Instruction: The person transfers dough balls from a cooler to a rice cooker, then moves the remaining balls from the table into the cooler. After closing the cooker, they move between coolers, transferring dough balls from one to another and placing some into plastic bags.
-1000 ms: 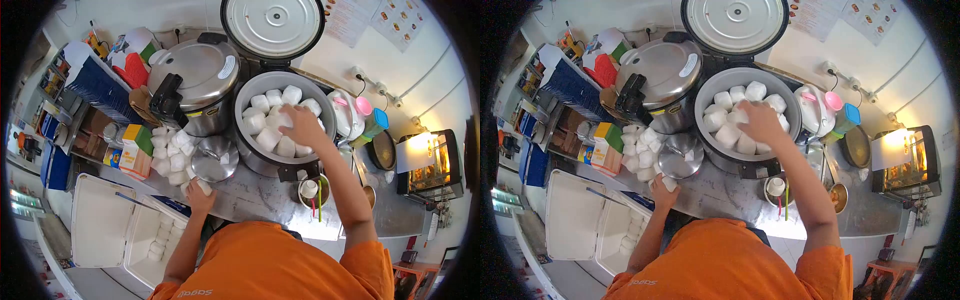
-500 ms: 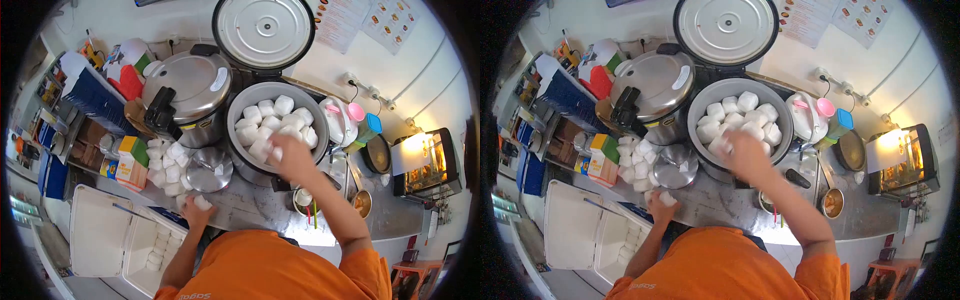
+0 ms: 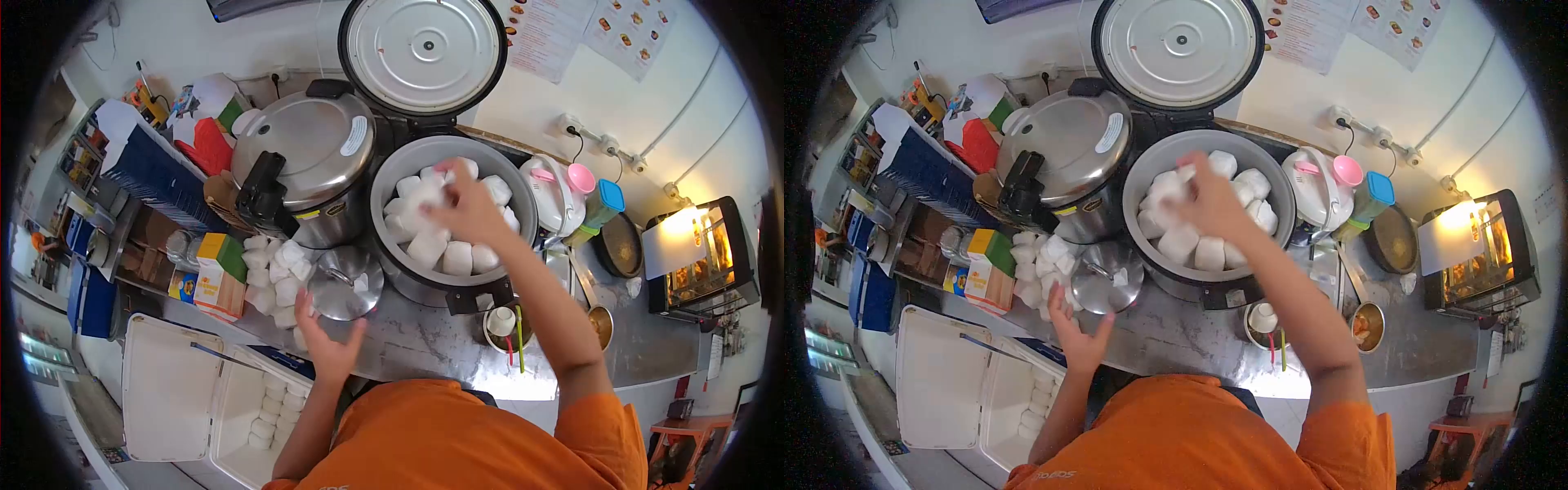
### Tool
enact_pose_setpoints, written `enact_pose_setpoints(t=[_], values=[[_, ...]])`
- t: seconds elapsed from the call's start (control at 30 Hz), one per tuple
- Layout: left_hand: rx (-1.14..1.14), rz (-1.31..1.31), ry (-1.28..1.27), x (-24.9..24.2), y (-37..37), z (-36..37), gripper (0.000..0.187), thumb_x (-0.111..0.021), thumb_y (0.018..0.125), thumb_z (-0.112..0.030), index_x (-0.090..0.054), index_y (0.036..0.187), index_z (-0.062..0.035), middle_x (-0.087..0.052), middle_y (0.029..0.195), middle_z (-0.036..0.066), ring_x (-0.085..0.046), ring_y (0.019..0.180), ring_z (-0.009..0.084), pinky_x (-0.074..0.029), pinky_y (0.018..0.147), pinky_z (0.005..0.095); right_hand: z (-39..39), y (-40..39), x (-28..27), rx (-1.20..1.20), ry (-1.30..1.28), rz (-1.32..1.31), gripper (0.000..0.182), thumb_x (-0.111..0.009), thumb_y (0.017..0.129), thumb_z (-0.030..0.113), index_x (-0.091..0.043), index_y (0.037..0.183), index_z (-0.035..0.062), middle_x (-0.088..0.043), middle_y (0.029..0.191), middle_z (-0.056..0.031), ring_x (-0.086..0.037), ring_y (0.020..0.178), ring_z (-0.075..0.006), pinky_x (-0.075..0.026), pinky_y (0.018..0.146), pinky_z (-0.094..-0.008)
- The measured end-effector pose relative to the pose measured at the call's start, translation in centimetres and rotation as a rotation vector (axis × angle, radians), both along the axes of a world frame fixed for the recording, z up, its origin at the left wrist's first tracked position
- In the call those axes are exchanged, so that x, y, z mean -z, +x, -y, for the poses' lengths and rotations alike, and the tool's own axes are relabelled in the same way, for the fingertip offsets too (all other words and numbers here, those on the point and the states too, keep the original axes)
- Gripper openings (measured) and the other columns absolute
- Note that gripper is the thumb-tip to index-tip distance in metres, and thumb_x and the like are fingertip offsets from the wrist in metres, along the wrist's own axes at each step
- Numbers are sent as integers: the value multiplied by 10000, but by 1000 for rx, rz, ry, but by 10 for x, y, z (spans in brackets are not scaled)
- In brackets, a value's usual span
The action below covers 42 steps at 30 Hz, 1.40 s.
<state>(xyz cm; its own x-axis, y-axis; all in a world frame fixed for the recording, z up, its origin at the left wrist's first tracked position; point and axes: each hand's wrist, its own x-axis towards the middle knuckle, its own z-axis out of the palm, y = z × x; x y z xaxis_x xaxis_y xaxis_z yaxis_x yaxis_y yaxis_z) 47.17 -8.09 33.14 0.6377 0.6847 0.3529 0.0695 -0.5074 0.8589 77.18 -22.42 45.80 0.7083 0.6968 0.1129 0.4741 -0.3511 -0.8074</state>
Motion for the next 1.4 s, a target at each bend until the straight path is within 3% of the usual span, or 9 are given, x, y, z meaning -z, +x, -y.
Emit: enact_pose_setpoints(t=[0.17, 0.33, 0.63, 0.8, 0.9, 1.0, 1.03, 1.17, 1.4], values=[[-466, -532, -61, 142, -35, -53, 959, -893, 733, -196, -313, 1471, 1, -376, 1465, 279, -374, 1374, 465, -373, 1122, 545, -22, 149, 81, -153, -292, 271, 448, -699, 868, 273, -603, 1279, 122, -686, 938, -187, -698, 979, -311, -553, 842, -428], [-524, -902, -189, 184, -41, -79, 985, -899, 727, -296, -294, 1457, -28, -472, 1352, 298, -454, 1288, 495, -365, 1115, 535, -41, 85, 62, -188, -569, 584, 385, -670, 902, 276, -656, 1280, 204, -668, 1171, -167, -631, 1180, -379, -503, 969, -559], [-496, -587, -234, 221, -63, -94, 674, -843, 761, -165, -415, 1267, -42, -556, 1221, 228, -627, 1051, 388, -508, 938, 489, -54, 68, 49, -11, -959, 897, 286, -583, 982, 261, -694, 1243, 227, -697, 1197, -102, -633, 1188, -329, -490, 912, -553], [-352, 13, -710, 31, -23, -19, 672, -876, 735, -95, -415, 1221, -55, -526, 1127, 103, -583, 992, 207, -524, 846, 344, -38, -62, -15, -251, -172, 56, 610, -795, 852, 437, -622, 1286, 44, -728, 1083, -180, -730, 817, -265, -566, 769, -391], [-71, 92, -317, -30, 18, 3, 809, -897, 707, -71, -376, 1327, -76, -478, 1301, 155, -569, 1099, 231, -517, 909, 369, -40, -106, -20, -511, -153, -190, 743, -818, 831, 463, -548, 1390, 54, -676, 1157, -191, -710, 903, -252, -557, 790, -382], [154, 368, -232, -87, 52, 19, 879, -888, 703, -42, -350, 1396, -90, -407, 1424, 161, -535, 1191, 244, -484, 978, 375, -50, -89, -7, -535, -14, 129, 625, -831, 836, 334, -582, 1332, 48, -666, 1173, -116, -666, 1015, -215, -536, 886, -346], [253, 565, -232, -92, 55, 20, 907, -880, 701, -23, -339, 1425, -96, -369, 1479, 156, -516, 1231, 250, -463, 1010, 375, -47, -71, -8, -526, 25, -225, 531, -811, 860, 242, -605, 1310, 50, -659, 1167, -77, -640, 1057, -169, -526, 890, -326], [226, 415, -385, -35, 35, -11, 853, -843, 735, -26, -353, 1431, -97, -411, 1465, 136, -495, 1257, 245, -442, 1026, 385, -33, 27, 20, -326, -156, 29, 593, -799, 837, 284, -587, 1341, 53, -647, 1238, -171, -621, 1158, -307, -501, 982, -401], [-656, -140, -70, 168, -36, -144, 661, -782, 737, -53, -449, 1307, -24, -558, 1247, 190, -578, 1141, 343, -480, 964, 427, -36, 31, 42, -284, -624, 716, 411, -728, 777, 163, -705, 1166, 32, -648, 1137, -214, -609, 1093, -401, -480, 1019, -483]])
